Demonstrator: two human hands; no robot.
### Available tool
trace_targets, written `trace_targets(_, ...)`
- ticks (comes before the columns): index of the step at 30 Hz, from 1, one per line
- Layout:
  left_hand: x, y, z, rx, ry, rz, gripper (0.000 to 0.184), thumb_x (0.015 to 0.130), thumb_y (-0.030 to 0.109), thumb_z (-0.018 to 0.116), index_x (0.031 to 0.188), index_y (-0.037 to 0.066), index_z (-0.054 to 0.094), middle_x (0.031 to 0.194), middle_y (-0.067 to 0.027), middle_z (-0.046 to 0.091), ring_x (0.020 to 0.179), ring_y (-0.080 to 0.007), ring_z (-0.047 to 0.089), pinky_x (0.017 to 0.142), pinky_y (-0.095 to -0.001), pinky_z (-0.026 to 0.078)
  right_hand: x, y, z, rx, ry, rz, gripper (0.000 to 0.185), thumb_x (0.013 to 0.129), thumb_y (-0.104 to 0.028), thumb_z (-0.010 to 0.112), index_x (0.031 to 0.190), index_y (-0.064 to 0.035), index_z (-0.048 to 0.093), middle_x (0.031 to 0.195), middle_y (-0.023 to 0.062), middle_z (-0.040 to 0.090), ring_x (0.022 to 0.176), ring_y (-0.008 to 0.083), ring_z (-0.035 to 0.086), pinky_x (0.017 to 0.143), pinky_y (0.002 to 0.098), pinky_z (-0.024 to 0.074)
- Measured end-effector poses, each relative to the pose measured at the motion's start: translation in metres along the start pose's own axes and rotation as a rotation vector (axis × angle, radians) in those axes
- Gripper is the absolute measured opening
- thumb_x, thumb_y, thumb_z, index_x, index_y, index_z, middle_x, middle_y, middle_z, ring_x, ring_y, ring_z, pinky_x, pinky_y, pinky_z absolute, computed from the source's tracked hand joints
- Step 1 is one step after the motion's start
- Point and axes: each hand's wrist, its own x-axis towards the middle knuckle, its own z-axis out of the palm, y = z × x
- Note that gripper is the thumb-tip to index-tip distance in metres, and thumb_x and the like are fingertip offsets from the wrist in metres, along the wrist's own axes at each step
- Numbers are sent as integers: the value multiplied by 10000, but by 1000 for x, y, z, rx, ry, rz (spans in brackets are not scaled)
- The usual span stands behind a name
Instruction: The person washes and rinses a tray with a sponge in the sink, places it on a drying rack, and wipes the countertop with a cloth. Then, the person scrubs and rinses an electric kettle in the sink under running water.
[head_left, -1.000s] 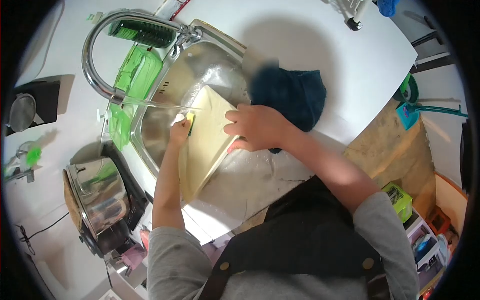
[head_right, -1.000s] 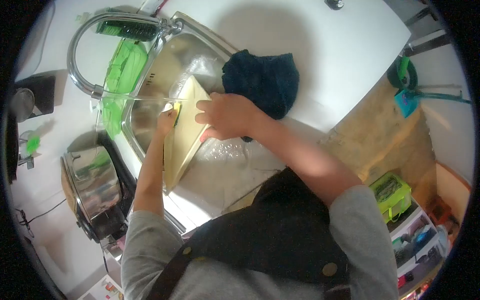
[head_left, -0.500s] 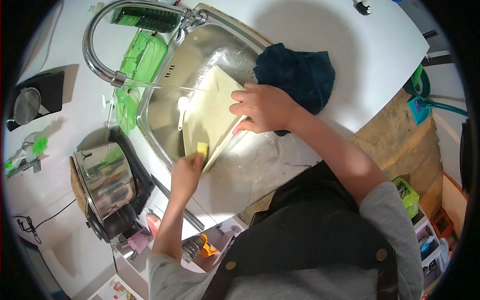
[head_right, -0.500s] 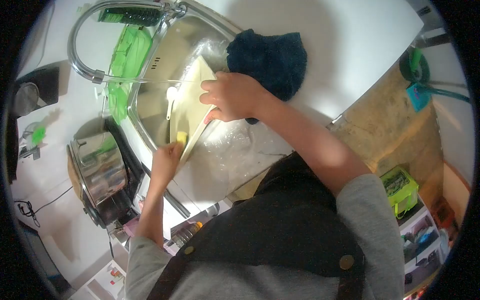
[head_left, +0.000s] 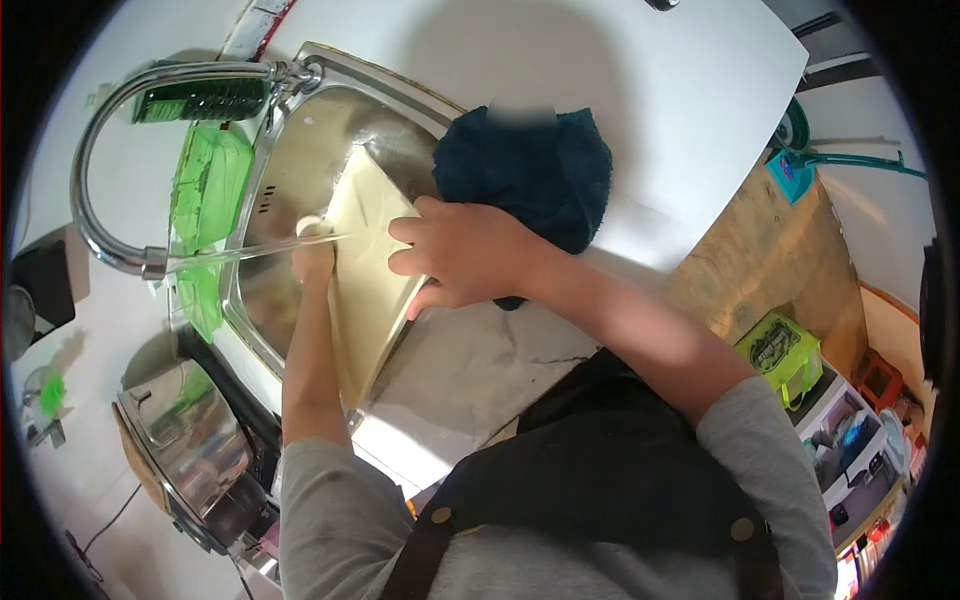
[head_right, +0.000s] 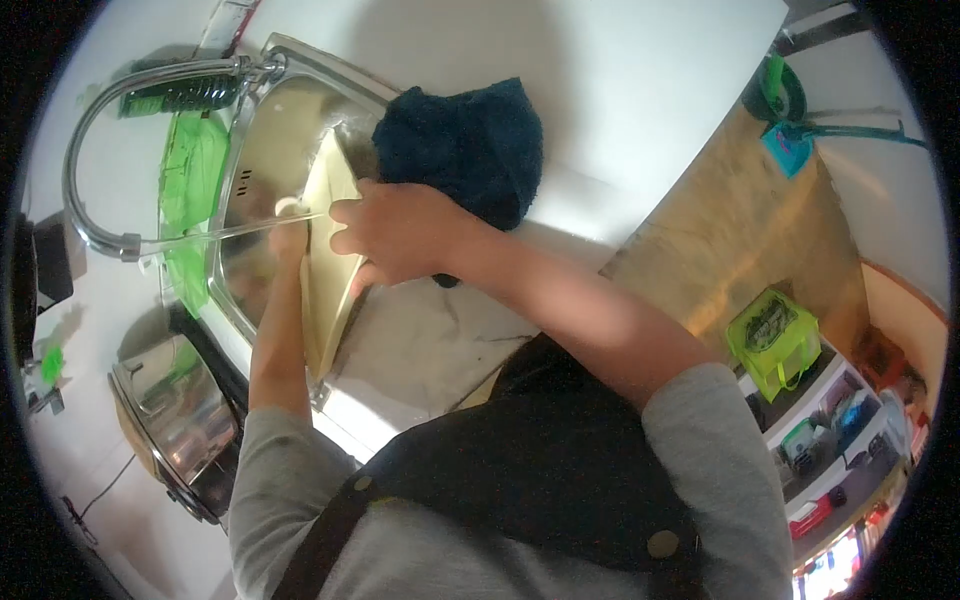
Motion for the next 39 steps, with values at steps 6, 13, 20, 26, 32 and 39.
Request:
trace_targets(6, 63, 86, 35, -376, 203, 335, 230, 799, 260, 582, 802, 48, 671, 688, -227, 594, 661, -381, 615, 584, -427, 459, 1, -6, 0, -11, -20, 39, 387, 676, -469, 673, 760, -105, 572, 844, 32, 471, 791, 233, 496, 627, 357, 478)
trace_targets(13, 11, 113, -27, -414, -73, 404, 245, 842, 226, 537, 957, 17, 595, 761, -225, 615, 713, -348, 608, 640, -411, 448, 3, -6, 0, 0, 16, 42, 390, 667, -461, 689, 818, -111, 605, 882, 41, 491, 833, 247, 510, 692, 369, 466)
trace_targets(20, -149, 129, -148, -726, -411, 248, 222, 915, 189, 464, 1017, 4, 531, 802, -155, 599, 733, -190, 551, 709, -330, 435, 3, -7, 4, 61, 3, 48, 379, 625, -409, 737, 807, -97, 623, 857, 38, 526, 830, 239, 522, 704, 348, 473)
trace_targets(26, -163, 23, -114, -325, -350, 16, 297, 884, 192, 492, 1056, -33, 582, 695, -221, 600, 638, -358, 577, 612, -407, 452, 1, -7, -3, -14, -60, 73, 375, 626, -401, 737, 768, -79, 607, 823, 34, 512, 820, 229, 517, 689, 353, 469)
trace_targets(32, -68, -22, -32, 157, -86, 251, 337, 866, 259, 495, 1076, 4, 564, 812, -229, 628, 814, -415, 605, 741, -474, 480, 3, -3, -2, 9, -80, 75, 393, 638, -417, 723, 795, -76, 606, 854, 58, 516, 851, 260, 527, 711, 371, 474)
trace_targets(39, 15, 15, 10, -51, 55, 403, 311, 871, 270, 482, 845, 10, 650, 805, -208, 642, 813, -359, 626, 711, -455, 489, 9, -5, -14, 23, -212, 112, 429, 685, -443, 684, 913, -82, 644, 945, 86, 546, 917, 295, 544, 779, 388, 484)
